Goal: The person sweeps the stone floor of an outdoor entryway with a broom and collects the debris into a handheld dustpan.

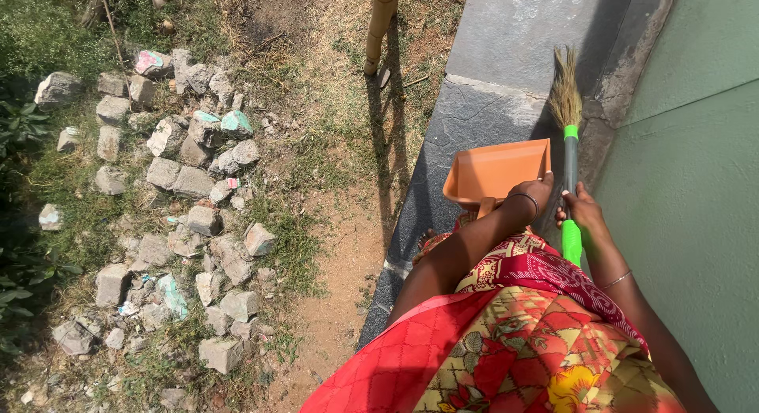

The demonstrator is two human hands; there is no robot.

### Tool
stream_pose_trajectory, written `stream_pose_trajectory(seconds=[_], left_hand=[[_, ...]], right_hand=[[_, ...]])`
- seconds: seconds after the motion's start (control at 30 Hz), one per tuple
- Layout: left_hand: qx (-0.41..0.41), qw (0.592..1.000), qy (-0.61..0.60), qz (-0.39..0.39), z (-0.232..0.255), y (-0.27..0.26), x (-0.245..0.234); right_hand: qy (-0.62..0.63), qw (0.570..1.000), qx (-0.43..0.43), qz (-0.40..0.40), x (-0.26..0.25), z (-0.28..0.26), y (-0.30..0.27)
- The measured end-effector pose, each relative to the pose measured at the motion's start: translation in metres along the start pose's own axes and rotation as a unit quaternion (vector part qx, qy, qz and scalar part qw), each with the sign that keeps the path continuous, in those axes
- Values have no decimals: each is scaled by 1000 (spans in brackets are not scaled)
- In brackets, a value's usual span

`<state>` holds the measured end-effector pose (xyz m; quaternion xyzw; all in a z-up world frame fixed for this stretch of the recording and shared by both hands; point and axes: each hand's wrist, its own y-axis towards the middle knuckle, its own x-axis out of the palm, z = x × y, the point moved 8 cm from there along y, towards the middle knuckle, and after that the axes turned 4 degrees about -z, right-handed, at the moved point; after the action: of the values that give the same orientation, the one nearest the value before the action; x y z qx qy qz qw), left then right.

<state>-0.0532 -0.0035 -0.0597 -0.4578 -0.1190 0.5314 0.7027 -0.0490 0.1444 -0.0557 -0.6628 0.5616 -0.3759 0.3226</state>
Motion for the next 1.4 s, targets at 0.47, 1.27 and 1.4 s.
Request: stream_pose_trajectory(seconds=[0.47, 1.27, 1.4], left_hand=[[143, 981, 126, -24, 58, -54, -17], [162, 961, 222, -2, 78, 31, -106], [5, 997, -54, -46, 64, 35, -126]], right_hand=[[-8, 994, -33, -100, 1, -2, 0], [58, 998, -12, -4, 57, -105, 52], [33, 997, -30, -56, 78, -117, 61]])
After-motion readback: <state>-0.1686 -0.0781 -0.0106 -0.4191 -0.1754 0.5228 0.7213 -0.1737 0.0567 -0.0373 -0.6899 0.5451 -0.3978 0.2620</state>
